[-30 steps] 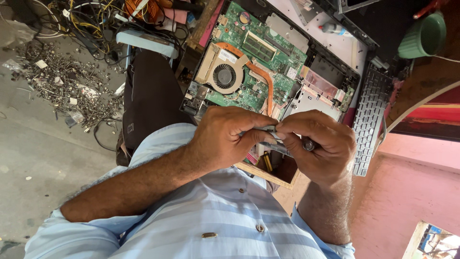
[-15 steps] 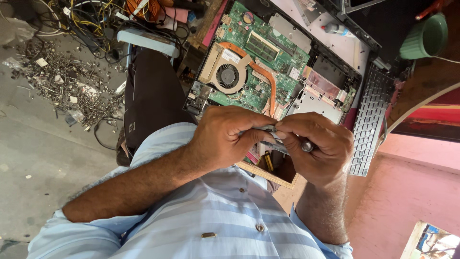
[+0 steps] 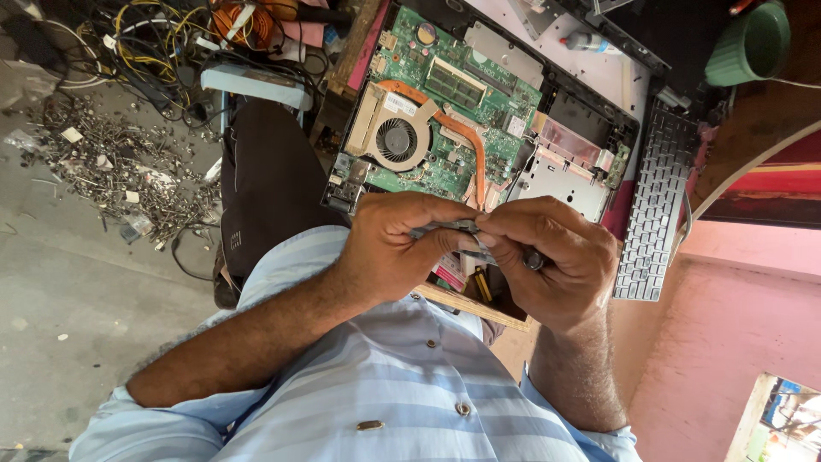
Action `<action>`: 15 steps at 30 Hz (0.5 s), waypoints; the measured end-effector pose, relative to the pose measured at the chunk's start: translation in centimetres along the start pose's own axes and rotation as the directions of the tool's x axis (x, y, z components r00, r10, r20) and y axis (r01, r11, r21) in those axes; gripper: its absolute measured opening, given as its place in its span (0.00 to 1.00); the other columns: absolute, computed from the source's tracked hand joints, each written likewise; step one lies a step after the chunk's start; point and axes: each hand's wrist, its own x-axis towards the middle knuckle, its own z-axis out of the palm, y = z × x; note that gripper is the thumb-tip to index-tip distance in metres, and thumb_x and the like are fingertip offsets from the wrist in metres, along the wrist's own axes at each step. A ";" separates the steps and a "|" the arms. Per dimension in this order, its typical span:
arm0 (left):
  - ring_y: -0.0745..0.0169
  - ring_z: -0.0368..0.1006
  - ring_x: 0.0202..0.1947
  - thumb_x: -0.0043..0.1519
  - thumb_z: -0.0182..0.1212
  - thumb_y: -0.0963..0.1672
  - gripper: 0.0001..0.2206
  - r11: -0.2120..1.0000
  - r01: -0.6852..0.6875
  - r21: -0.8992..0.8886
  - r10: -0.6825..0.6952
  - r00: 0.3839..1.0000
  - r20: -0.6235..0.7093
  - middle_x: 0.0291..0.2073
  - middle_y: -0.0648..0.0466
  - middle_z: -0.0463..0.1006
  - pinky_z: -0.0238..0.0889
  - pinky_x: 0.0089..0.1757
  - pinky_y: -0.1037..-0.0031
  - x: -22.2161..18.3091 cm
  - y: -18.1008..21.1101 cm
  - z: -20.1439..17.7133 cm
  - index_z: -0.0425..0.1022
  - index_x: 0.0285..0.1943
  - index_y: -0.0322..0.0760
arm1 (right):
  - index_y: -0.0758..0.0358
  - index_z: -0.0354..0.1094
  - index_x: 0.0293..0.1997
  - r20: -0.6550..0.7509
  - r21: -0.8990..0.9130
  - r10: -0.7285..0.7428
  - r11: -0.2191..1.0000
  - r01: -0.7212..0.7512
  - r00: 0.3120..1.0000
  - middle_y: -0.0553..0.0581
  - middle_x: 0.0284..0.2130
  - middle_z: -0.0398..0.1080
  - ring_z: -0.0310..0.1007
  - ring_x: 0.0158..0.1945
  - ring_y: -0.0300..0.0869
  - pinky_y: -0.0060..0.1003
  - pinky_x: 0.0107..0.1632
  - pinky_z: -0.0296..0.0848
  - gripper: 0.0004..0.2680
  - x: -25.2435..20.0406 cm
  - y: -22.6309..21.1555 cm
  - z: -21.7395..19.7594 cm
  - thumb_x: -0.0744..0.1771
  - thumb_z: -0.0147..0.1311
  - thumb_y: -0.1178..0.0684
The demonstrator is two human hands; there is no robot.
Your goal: The person detaches components from a laptop using a screwdriver and removes a small rectangular drive unit from its housing.
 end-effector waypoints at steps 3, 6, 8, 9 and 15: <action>0.64 0.84 0.44 0.63 0.64 0.33 0.10 1.000 0.018 -0.025 -0.018 1.000 -0.008 0.42 0.47 0.85 0.80 0.45 0.77 -0.1 0.0 0.1 0.80 0.51 0.29 | 0.64 0.77 0.43 0.024 -0.002 0.001 1.000 -0.001 1.000 0.56 0.37 0.78 0.78 0.35 0.35 0.27 0.33 0.75 0.05 0.1 0.1 -0.2 0.66 0.67 0.63; 0.64 0.84 0.45 0.63 0.63 0.33 0.10 0.998 0.022 -0.057 -0.023 1.000 -0.015 0.43 0.47 0.85 0.80 0.46 0.77 0.0 0.1 0.2 0.79 0.52 0.28 | 0.66 0.77 0.44 0.027 0.016 -0.007 1.000 0.007 1.000 0.57 0.38 0.78 0.79 0.37 0.36 0.26 0.33 0.76 0.05 0.0 0.1 -0.2 0.66 0.66 0.64; 0.64 0.84 0.45 0.64 0.63 0.33 0.09 0.997 0.025 -0.070 -0.026 0.999 -0.018 0.44 0.47 0.85 0.80 0.46 0.77 0.1 0.2 0.1 0.79 0.52 0.28 | 0.67 0.77 0.44 0.019 0.032 -0.033 0.999 0.032 0.999 0.58 0.39 0.78 0.80 0.38 0.38 0.26 0.35 0.78 0.05 0.1 0.2 -0.1 0.66 0.66 0.64; 0.64 0.84 0.45 0.64 0.64 0.33 0.09 0.997 0.028 -0.070 -0.030 0.999 -0.019 0.44 0.47 0.85 0.80 0.46 0.77 0.2 0.2 0.0 0.79 0.52 0.28 | 0.67 0.77 0.45 0.024 0.022 -0.053 0.998 0.052 0.998 0.58 0.39 0.78 0.80 0.38 0.38 0.27 0.35 0.78 0.05 0.1 0.2 0.0 0.66 0.66 0.65; 0.64 0.84 0.45 0.63 0.62 0.33 0.10 0.993 0.066 -0.097 -0.067 0.998 -0.015 0.44 0.45 0.85 0.80 0.47 0.76 0.1 0.2 -0.3 0.80 0.52 0.27 | 0.69 0.76 0.41 0.059 -0.036 -0.110 0.993 0.112 0.992 0.59 0.38 0.77 0.80 0.36 0.38 0.29 0.35 0.77 0.04 0.8 -0.1 0.2 0.66 0.66 0.65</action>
